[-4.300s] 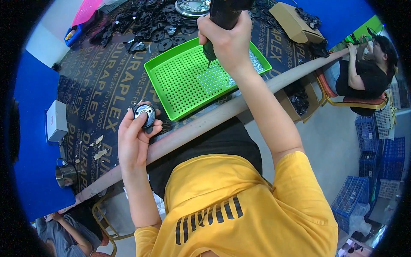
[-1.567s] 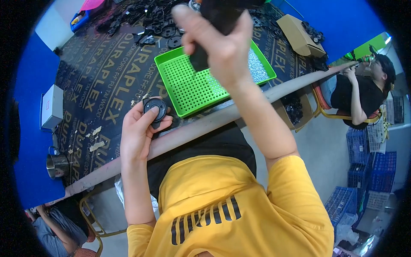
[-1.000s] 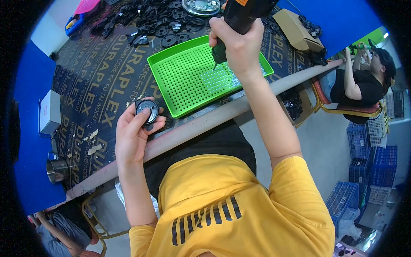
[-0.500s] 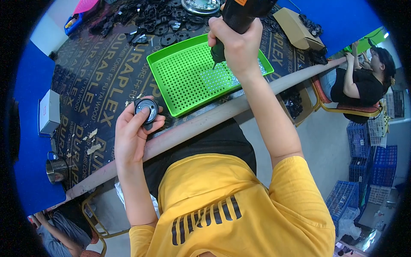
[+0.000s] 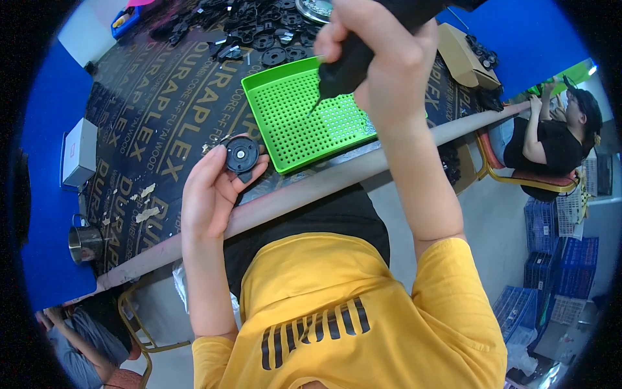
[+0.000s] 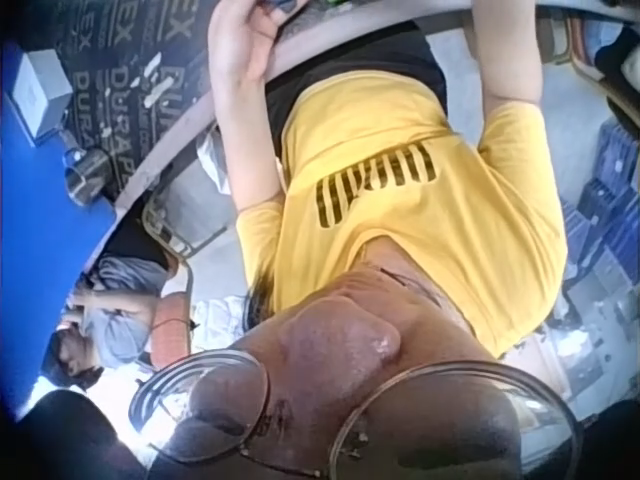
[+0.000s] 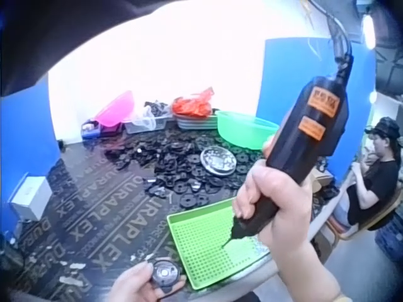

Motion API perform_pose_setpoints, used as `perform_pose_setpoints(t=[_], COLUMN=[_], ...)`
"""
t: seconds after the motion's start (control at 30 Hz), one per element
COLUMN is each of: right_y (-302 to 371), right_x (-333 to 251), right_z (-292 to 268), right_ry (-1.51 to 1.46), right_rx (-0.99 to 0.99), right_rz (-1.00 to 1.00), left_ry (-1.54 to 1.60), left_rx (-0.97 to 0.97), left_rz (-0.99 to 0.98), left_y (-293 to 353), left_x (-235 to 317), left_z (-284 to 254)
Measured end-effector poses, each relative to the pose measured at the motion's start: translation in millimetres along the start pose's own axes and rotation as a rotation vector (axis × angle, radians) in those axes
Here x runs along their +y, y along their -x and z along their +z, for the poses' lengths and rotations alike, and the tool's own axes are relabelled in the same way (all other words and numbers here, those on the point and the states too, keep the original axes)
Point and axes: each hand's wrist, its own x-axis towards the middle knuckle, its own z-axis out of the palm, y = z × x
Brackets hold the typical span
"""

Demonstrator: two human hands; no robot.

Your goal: The person fastens screws into small circular plastic components using an electric screwdriver at a factory workbench.

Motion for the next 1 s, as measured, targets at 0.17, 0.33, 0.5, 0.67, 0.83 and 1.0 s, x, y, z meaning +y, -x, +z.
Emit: perform_pose_setpoints(t=[0.17,0.33,0.5,0.67,0.83,1.0], right_y=[12.9,15.7,14.9,19.9,22.0,24.5], right_x=[10.3,16.7,31.2,24.4,27.7,36.1], right_z=[48.7,69.3,76.6,84.8,87.5,89.9], right_ry=[-0.025,0.16,-0.039,-0.106,-0.013,0.015], right_rx=[-0.073,-0.146,-0.034,-0.032,-0.037,-0.027], right_rz=[0.055,0.006,-0.018,0.029,0.052,0.018], left_ry=[0.005,0.005,0.01,-0.003,-0.001,-0.057], left_rx=[-0.018,-0.018,-0.016,0.003,-0.015,-0.001], left_rz=[-0.002,-0.011,-0.014,-0.015,-0.003,-0.024], left_y=[-1.2,0.2,0.7,1.7,1.7,2.6], left_x=[-0.2,1.4,2.2,4.0,4.2,6.2], left_z=[-3.0,0.0,0.5,3.9,4.3,4.9])
